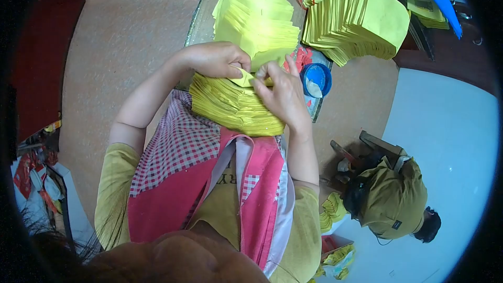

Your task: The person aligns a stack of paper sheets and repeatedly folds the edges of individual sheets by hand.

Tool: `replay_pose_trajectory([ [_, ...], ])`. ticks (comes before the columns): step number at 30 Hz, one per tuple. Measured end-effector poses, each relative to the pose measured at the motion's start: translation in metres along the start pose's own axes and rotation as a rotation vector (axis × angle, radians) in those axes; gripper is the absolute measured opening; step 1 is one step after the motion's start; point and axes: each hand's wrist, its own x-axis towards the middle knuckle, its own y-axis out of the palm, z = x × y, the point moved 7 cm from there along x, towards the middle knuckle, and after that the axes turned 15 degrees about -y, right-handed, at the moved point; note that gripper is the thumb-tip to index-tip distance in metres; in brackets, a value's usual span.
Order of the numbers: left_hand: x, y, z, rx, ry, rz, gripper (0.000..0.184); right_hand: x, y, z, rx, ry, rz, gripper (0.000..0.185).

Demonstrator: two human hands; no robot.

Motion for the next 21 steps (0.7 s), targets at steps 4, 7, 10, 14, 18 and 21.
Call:
replay_pose_trajectory([
  [4,0.003,0.003,-0.001,-0.036,-0.022,-0.008,0.019,0.0,-0.01,0.003,-0.096,-0.045,-0.057,0.015],
  [7,0.004,0.002,0.004,-0.141,-0.006,0.013,0.021,0.004,-0.025,0.034,-0.194,-0.137,-0.044,0.016],
  [10,0.009,-0.011,0.001,0.025,0.053,-0.22,0.019,-0.004,-0.009,0.039,-0.215,-0.185,0.08,0.017],
  [14,-0.014,-0.042,-0.021,0.053,0.246,-0.756,0.016,-0.007,0.004,0.02,-0.065,-0.085,0.191,0.017],
  [18,-0.01,-0.028,-0.004,-0.236,0.075,-0.158,0.019,-0.002,-0.008,0.018,-0.021,-0.059,0.004,0.017],
  [21,-0.005,-0.002,-0.007,-0.031,0.035,0.069,0.028,0.001,-0.005,0.008,-0.001,-0.034,-0.034,0.014],
])
